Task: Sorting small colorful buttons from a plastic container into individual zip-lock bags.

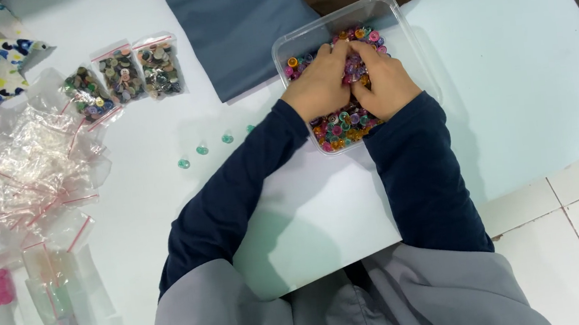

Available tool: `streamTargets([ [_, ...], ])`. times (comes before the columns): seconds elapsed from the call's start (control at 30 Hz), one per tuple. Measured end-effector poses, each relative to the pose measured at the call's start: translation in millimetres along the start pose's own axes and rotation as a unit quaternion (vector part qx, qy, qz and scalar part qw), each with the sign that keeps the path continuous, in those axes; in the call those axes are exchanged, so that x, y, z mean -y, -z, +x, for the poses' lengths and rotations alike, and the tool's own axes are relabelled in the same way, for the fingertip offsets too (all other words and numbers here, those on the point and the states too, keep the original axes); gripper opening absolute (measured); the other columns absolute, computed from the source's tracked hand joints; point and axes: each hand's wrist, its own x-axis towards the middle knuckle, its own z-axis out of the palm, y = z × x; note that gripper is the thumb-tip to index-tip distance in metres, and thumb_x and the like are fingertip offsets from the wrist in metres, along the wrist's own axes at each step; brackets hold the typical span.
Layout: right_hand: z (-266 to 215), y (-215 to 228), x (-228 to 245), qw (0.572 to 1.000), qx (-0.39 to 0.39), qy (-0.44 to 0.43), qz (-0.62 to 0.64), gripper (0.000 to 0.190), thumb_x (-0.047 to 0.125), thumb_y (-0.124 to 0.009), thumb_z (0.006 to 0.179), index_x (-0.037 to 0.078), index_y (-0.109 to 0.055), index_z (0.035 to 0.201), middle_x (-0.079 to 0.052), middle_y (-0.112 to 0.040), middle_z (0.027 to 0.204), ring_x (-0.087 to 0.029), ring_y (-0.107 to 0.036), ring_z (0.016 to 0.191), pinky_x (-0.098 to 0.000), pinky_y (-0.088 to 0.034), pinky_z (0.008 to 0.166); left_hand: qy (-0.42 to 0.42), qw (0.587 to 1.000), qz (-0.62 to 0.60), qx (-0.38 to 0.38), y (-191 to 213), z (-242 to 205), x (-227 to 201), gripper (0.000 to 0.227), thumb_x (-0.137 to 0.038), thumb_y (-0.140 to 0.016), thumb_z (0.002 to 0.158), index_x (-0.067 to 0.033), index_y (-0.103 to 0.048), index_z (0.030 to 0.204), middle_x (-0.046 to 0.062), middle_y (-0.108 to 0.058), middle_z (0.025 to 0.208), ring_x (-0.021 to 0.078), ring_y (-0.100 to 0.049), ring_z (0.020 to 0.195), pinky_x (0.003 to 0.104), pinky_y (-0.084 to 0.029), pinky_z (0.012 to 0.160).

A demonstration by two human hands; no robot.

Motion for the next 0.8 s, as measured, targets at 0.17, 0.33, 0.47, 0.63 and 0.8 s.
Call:
streamTargets([
  [0.17,-2,-4,-12,0.999,-0.037,0.024,0.016,0.047,0.012,-0.051,0.102,0.0,-0.047,0.147,-0.032,-0.067,0.112,-0.054,-0.064,0.103,-0.0611,-0.054,0.085,-0.054,0.986,-0.157,0.019,10,10,26,0.055,-0.011,-0.058,0.089,0.001,-0.044,0.14,0.032,-0.053,0.128,0.0399,-0.071,0.101,0.049,-0.062,0.085],
  [0.33,-2,-2,-8,0.995,-0.069,0.056,0.036,0.043,0.002,-0.048,0.103,-0.005,-0.05,0.145,-0.032,-0.066,0.115,-0.053,-0.063,0.107,-0.059,-0.054,0.089,-0.055,0.96,-0.27,0.045,30,-6,8,0.048,-0.01,-0.049,0.097,0.0064,-0.044,0.142,0.031,-0.059,0.125,0.0233,-0.08,0.08,0.039,-0.066,0.075],
  [0.47,-1,1,-3,0.99,-0.105,0.096,0.011,0.057,-0.009,-0.044,0.092,-0.004,-0.05,0.148,-0.032,-0.06,0.123,-0.051,-0.059,0.113,-0.056,-0.05,0.098,0.019,0.926,-0.373,0.053,47,-12,-11,0.046,-0.013,-0.044,0.097,0.0015,-0.049,0.141,0.022,-0.064,0.122,0.0237,-0.08,0.084,0.029,-0.067,0.076],
  [0.63,-1,5,6,0.979,-0.151,0.136,0.012,0.067,-0.016,-0.042,0.078,-0.006,-0.055,0.144,-0.03,-0.06,0.129,-0.044,-0.059,0.117,-0.0484,-0.047,0.106,0.062,0.896,-0.437,0.052,59,-17,-23,0.054,-0.016,-0.043,0.097,-0.0022,-0.039,0.15,0.02,-0.052,0.142,0.0244,-0.07,0.119,0.029,-0.069,0.087],
  [0.8,-1,7,7,0.977,-0.178,0.113,0.027,0.049,-0.006,-0.05,0.082,-0.001,-0.068,0.127,-0.017,-0.071,0.113,-0.031,-0.068,0.101,-0.0408,-0.054,0.09,0.095,0.9,-0.424,0.044,77,-27,-43,0.047,-0.027,-0.041,0.094,-0.0054,-0.062,0.13,0.009,-0.059,0.131,0.0181,-0.064,0.112,0.027,-0.068,0.084],
])
